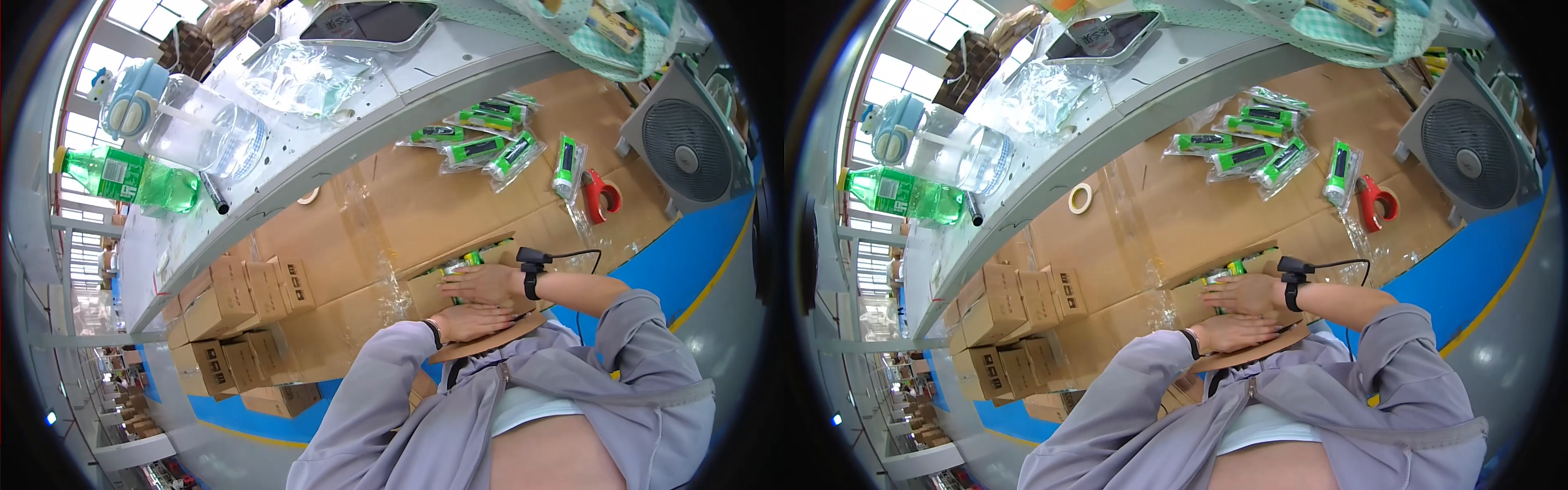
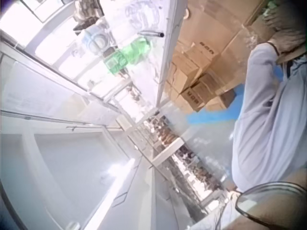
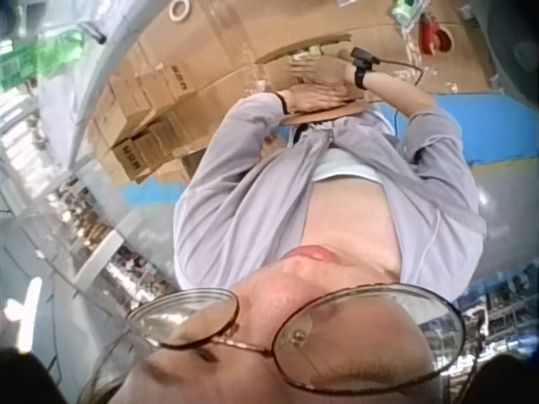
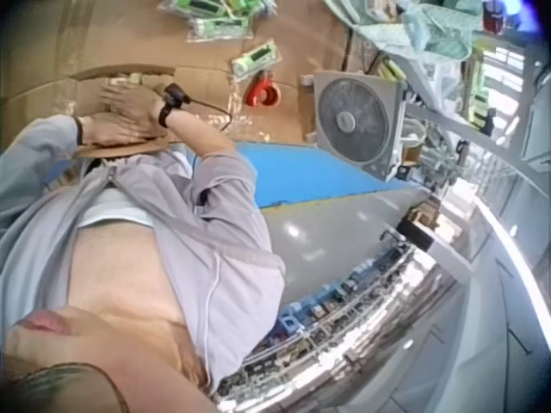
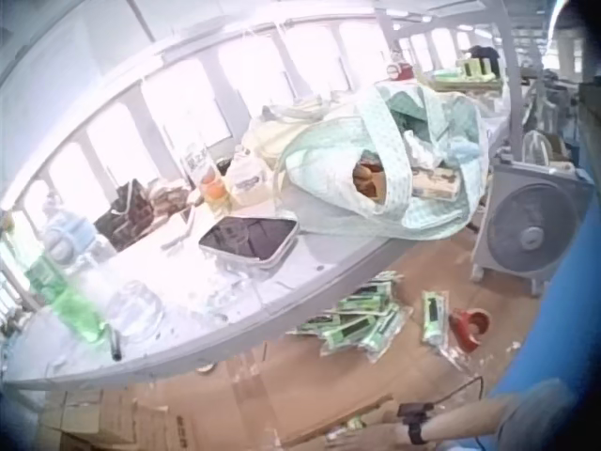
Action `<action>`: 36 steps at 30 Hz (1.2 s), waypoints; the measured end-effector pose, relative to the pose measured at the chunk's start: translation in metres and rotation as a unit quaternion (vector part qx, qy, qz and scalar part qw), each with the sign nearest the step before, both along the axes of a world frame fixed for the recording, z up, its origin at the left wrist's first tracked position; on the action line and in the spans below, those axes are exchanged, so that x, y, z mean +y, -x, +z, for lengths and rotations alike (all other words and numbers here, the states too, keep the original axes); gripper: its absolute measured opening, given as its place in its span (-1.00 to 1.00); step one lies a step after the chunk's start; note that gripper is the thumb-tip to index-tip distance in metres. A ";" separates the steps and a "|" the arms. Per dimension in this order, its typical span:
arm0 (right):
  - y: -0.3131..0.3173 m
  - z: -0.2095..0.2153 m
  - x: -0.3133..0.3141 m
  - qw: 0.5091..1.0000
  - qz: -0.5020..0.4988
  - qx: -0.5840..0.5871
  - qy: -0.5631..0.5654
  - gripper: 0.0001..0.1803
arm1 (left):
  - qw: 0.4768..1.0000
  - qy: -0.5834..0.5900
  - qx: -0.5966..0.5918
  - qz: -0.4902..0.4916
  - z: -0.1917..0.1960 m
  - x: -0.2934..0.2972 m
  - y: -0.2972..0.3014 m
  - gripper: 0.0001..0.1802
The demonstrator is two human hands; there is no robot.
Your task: Packing several flashlight units into a cardboard box and sealing it with tape.
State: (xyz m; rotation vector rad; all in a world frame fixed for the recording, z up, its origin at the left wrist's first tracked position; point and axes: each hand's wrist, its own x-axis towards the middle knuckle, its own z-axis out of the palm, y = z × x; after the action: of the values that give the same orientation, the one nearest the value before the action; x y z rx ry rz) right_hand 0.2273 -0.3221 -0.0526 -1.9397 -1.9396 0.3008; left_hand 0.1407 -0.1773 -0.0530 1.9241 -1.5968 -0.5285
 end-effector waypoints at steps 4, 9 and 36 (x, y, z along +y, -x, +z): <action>-0.004 -0.004 0.001 1.000 0.010 0.016 0.019 -0.40 | 1.000 -0.005 0.019 0.002 -0.009 0.003 -0.006 -0.46; -0.009 0.001 0.001 0.999 0.004 0.040 0.035 -0.38 | 0.999 -0.048 0.012 -0.005 -0.011 0.001 -0.008 -0.43; -0.101 -0.018 0.040 0.827 -0.006 0.456 0.329 -0.35 | 0.989 -0.053 -0.040 0.129 -0.002 0.000 -0.005 -0.17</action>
State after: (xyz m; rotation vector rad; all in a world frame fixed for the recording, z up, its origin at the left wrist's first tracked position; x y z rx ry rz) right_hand 0.3280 -0.2824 -0.0703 -1.6066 -1.2140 1.7174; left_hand 0.1454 -0.1778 -0.0550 2.2160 -1.3623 -0.4395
